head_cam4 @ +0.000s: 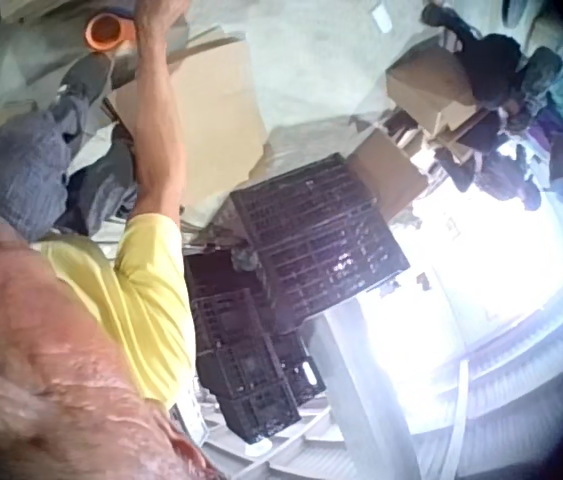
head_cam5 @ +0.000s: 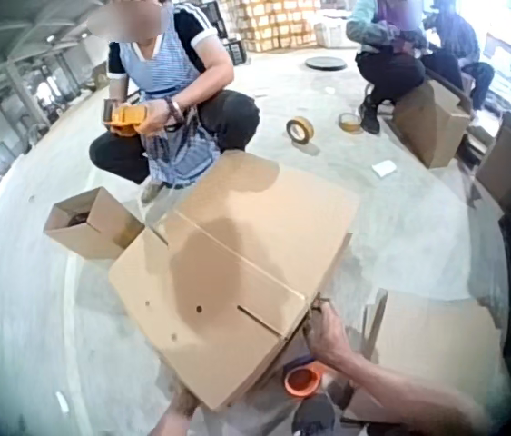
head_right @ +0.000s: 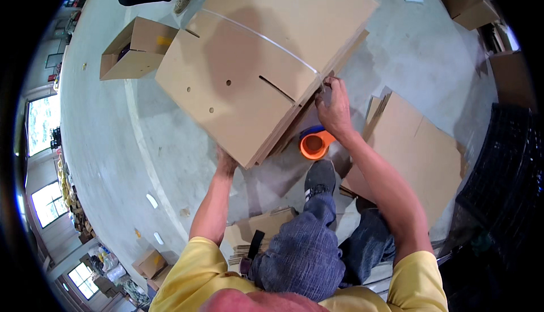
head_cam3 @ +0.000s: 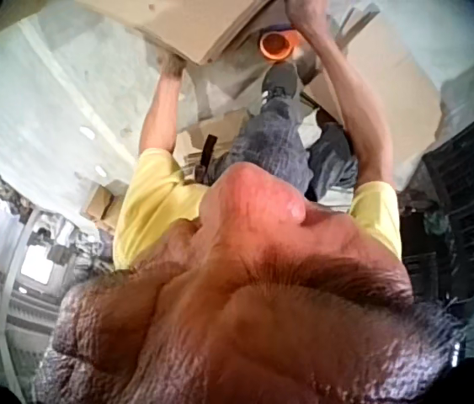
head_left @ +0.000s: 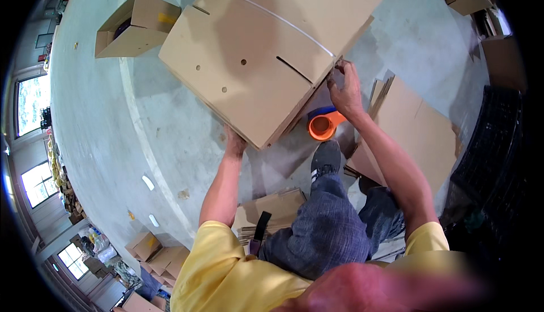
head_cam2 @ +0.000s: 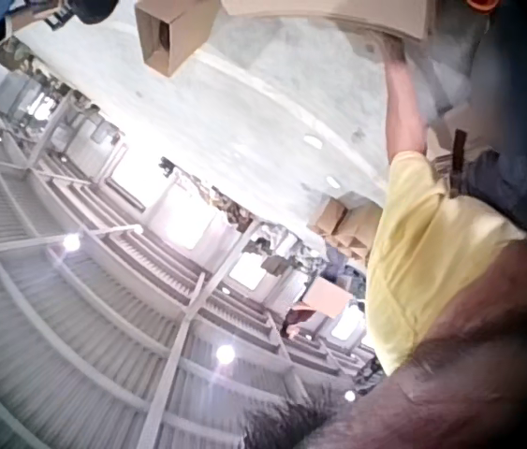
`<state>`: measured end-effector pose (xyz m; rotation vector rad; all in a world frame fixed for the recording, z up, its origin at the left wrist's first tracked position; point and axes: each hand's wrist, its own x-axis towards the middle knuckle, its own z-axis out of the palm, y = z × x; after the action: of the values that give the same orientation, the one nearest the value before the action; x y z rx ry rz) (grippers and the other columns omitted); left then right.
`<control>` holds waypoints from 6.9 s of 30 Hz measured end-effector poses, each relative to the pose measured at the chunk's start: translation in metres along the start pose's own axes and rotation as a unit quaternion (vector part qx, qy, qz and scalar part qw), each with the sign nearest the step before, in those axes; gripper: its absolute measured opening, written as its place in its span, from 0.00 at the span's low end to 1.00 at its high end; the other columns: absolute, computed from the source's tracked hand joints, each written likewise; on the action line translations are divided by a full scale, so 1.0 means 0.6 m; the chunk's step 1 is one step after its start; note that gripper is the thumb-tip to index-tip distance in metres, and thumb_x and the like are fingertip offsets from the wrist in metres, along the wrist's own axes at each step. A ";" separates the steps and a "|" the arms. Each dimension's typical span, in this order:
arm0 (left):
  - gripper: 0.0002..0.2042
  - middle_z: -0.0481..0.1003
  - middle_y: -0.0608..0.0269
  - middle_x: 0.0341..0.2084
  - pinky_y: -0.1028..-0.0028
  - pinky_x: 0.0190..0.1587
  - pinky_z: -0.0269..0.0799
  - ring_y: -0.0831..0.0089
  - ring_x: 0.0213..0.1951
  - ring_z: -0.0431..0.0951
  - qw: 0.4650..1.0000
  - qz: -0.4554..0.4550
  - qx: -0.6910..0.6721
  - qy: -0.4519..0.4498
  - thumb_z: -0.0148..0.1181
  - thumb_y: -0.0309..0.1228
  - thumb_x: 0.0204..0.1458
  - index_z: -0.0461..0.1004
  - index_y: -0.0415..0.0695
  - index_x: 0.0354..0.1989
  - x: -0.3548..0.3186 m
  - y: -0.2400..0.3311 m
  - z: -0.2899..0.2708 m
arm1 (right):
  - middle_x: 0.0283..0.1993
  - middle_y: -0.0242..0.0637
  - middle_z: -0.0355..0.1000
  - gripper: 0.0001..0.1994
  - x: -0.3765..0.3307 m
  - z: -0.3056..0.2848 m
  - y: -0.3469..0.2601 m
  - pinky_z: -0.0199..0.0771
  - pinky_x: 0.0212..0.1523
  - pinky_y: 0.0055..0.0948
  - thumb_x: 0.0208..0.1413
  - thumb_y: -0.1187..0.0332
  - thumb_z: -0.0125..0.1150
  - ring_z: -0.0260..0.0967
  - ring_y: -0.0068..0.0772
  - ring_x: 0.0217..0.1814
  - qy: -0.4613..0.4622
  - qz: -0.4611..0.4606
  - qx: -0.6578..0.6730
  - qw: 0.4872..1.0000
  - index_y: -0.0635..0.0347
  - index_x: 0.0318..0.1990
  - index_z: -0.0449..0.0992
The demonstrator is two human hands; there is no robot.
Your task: The person sits on the floor and assembles flat-packed cardboard boxes. They fold the flaps to form the box shape and use a handheld tape dispenser to seal the seams with yellow tape. The person repeatedly picks up new flat boxes, assembles them, and sets the finished boxes aside.
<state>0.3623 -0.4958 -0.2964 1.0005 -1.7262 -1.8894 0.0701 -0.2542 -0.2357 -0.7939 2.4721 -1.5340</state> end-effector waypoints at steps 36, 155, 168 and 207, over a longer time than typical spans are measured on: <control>0.28 0.72 0.50 0.66 0.52 0.70 0.66 0.51 0.66 0.71 0.969 0.159 0.190 0.022 0.59 0.43 0.65 0.69 0.41 0.69 -0.237 0.198 -0.021 | 0.22 0.24 0.61 0.17 0.165 -0.266 -0.416 0.60 0.26 0.27 0.72 0.62 0.56 0.56 0.16 0.25 -0.015 -0.007 0.094 0.995 0.69 0.34 0.75; 0.33 0.69 0.30 0.65 0.51 0.70 0.65 0.38 0.66 0.70 0.857 0.057 0.366 0.358 0.50 0.45 0.70 0.62 0.26 0.70 -0.079 0.109 -0.107 | 0.33 0.57 0.78 0.09 -0.028 -0.153 -0.219 0.76 0.38 0.47 0.57 0.68 0.55 0.79 0.51 0.36 -0.313 -0.053 -0.112 0.942 0.64 0.37 0.79; 0.25 0.68 0.43 0.64 0.51 0.68 0.62 0.44 0.67 0.66 0.769 0.307 0.530 0.185 0.61 0.29 0.59 0.71 0.38 0.65 -0.121 0.287 -0.035 | 0.43 0.49 0.72 0.09 0.043 0.138 -0.246 0.68 0.55 0.48 0.57 0.70 0.62 0.67 0.56 0.51 -0.086 -0.211 -0.042 0.973 0.63 0.43 0.74; 0.06 0.74 0.61 0.34 0.57 0.51 0.69 0.58 0.44 0.76 0.469 0.340 0.721 -0.382 0.54 0.21 0.54 0.71 0.48 0.35 0.357 0.489 0.046 | 0.47 0.39 0.70 0.13 0.042 0.155 -0.243 0.64 0.56 0.44 0.55 0.70 0.65 0.66 0.46 0.53 -0.086 -0.213 -0.086 0.970 0.59 0.47 0.77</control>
<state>0.1476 -0.6757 -0.0637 -0.5606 -3.4345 0.2057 0.1362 -0.3915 -0.1501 -1.4999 2.4358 -1.2963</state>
